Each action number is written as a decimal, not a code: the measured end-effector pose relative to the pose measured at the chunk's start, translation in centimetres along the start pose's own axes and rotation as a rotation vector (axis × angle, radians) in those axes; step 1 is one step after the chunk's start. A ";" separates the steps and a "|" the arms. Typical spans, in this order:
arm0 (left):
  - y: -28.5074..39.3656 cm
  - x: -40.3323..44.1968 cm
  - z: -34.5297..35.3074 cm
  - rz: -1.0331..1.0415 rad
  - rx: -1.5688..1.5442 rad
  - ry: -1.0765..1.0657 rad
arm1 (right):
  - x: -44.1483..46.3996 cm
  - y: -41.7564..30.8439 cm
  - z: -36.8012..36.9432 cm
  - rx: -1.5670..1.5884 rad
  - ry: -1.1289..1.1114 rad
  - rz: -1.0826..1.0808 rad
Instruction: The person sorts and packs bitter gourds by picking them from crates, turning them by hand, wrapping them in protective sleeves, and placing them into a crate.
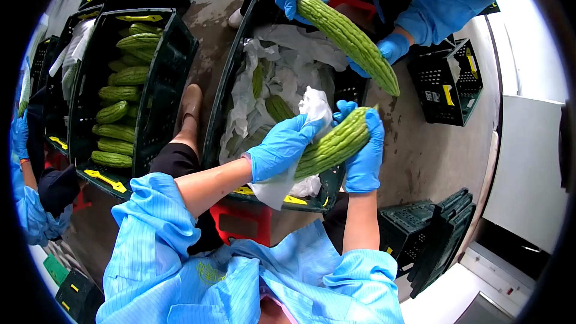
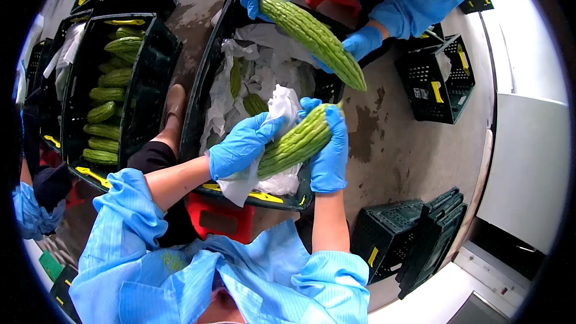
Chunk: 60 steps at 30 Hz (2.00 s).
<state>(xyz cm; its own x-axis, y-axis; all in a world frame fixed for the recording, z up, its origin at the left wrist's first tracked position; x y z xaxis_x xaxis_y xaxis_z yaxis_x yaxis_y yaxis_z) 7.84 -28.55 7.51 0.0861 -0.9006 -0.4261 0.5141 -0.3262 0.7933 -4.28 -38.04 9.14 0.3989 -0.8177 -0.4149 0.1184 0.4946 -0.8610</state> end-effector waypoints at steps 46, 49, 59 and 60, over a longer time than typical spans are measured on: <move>-6.1 -3.8 5.3 -0.282 0.339 -0.693 | -3.8 -12.3 -8.6 0.243 -0.111 -0.618; -5.2 -4.6 6.2 -0.633 -0.180 -0.469 | -3.8 -11.8 -6.1 0.201 -0.215 -0.632; -3.9 0.7 3.9 -0.430 -0.960 -0.177 | -5.8 -8.2 6.7 0.068 -0.757 -0.566; -3.4 0.9 3.3 -0.409 -0.986 -0.125 | -6.1 -7.5 8.4 -0.039 -0.778 -0.537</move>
<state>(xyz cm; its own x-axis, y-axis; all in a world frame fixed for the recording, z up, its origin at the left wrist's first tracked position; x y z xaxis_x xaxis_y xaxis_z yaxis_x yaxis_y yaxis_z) 3.37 -29.19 5.89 -0.3073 -0.8169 -0.4881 0.9509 -0.2838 -0.1236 0.06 -34.34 20.63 0.7961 -0.5003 0.3404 0.4375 0.0872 -0.8950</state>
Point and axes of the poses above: each hand's wrist, its own x-axis towards the middle knuckle, its own z-axis out of the palm, y = z × x, the point moved 10 cm from there along x, towards the middle knuckle, and after that the axes turned 10 degrees about -x, right-handed, at the moved point
